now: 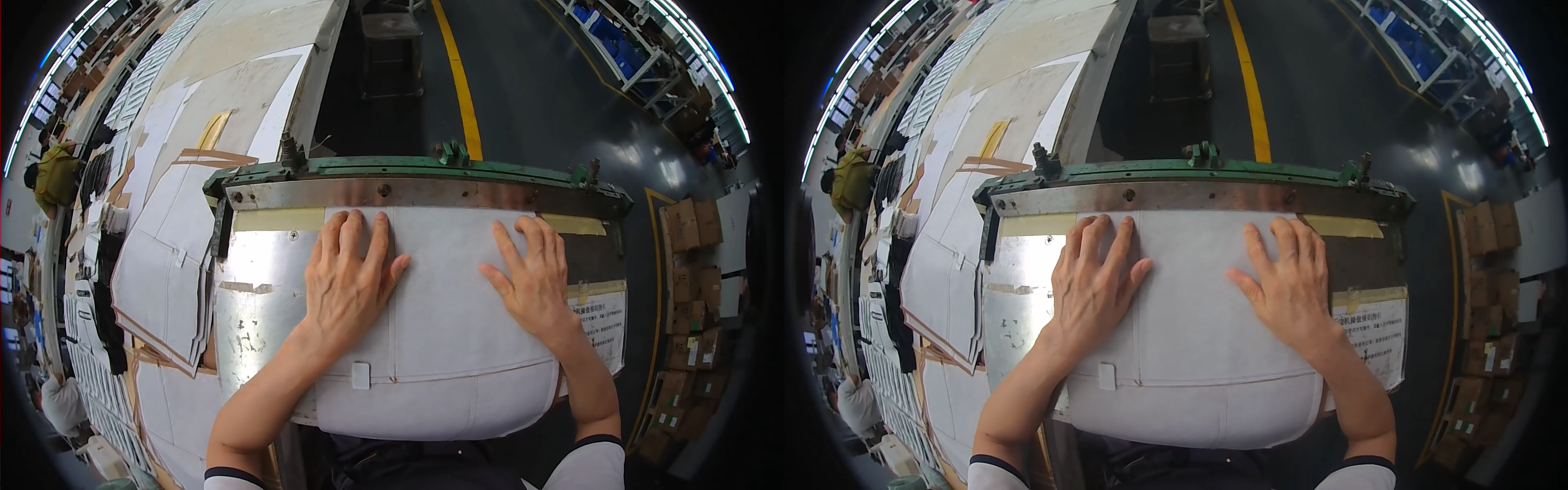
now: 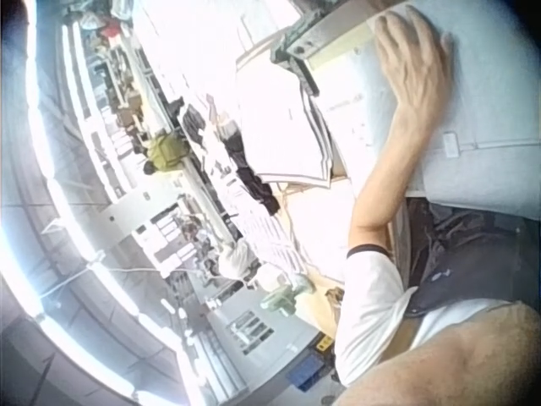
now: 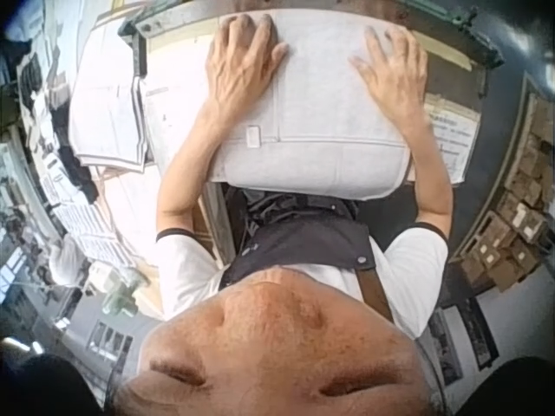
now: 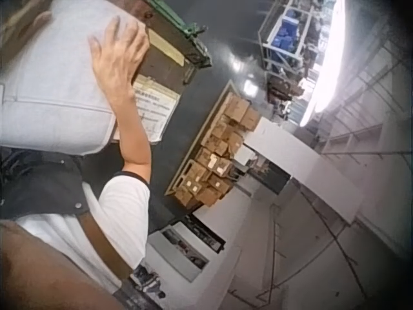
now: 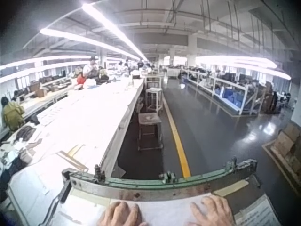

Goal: Folding and pressing the edges of leather panels using a metal jig in a workshop.

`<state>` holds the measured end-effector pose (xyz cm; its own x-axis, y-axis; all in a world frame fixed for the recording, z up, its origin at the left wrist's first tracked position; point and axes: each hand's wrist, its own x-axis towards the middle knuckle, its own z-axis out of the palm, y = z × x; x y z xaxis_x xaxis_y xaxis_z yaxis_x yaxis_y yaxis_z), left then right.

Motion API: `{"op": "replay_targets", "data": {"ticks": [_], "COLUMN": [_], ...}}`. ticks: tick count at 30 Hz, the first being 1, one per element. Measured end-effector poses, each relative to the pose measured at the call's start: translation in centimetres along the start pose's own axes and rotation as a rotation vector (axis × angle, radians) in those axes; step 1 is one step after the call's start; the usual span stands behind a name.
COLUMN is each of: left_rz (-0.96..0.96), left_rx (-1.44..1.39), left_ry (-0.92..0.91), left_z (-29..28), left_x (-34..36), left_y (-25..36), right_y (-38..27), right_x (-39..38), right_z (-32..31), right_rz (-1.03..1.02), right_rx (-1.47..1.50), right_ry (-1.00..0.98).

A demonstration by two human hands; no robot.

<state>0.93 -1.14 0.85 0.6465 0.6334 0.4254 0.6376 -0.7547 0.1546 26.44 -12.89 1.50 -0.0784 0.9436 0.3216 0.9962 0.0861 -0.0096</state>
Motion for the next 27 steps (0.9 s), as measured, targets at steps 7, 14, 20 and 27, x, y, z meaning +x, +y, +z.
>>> {"op": "replay_targets", "data": {"ticks": [7, 14, 20, 27], "left_rz": [0.002, -0.015, -0.032, -0.012], "left_rx": [-0.003, -0.047, -0.077, -0.085], "left_ry": [0.019, 0.056, 0.084, 0.059], "left_z": [-0.6, -0.8, -0.6, -0.8], "left_x": [0.1, -0.1, -0.6, -2.3], "left_y": [0.1, 0.4, 0.3, 0.7], "right_y": [-0.4, 0.0, 0.0, -0.6], "right_x": [0.2, -0.2, 0.0, -1.5], "right_z": [-0.3, 0.1, -0.1, -0.9], "right_rz": [-0.006, -0.008, -0.024, -0.081], "right_rx": [-0.002, 0.04, 0.08, -0.001], "right_ry": [0.012, 0.042, 0.047, 0.074]}}
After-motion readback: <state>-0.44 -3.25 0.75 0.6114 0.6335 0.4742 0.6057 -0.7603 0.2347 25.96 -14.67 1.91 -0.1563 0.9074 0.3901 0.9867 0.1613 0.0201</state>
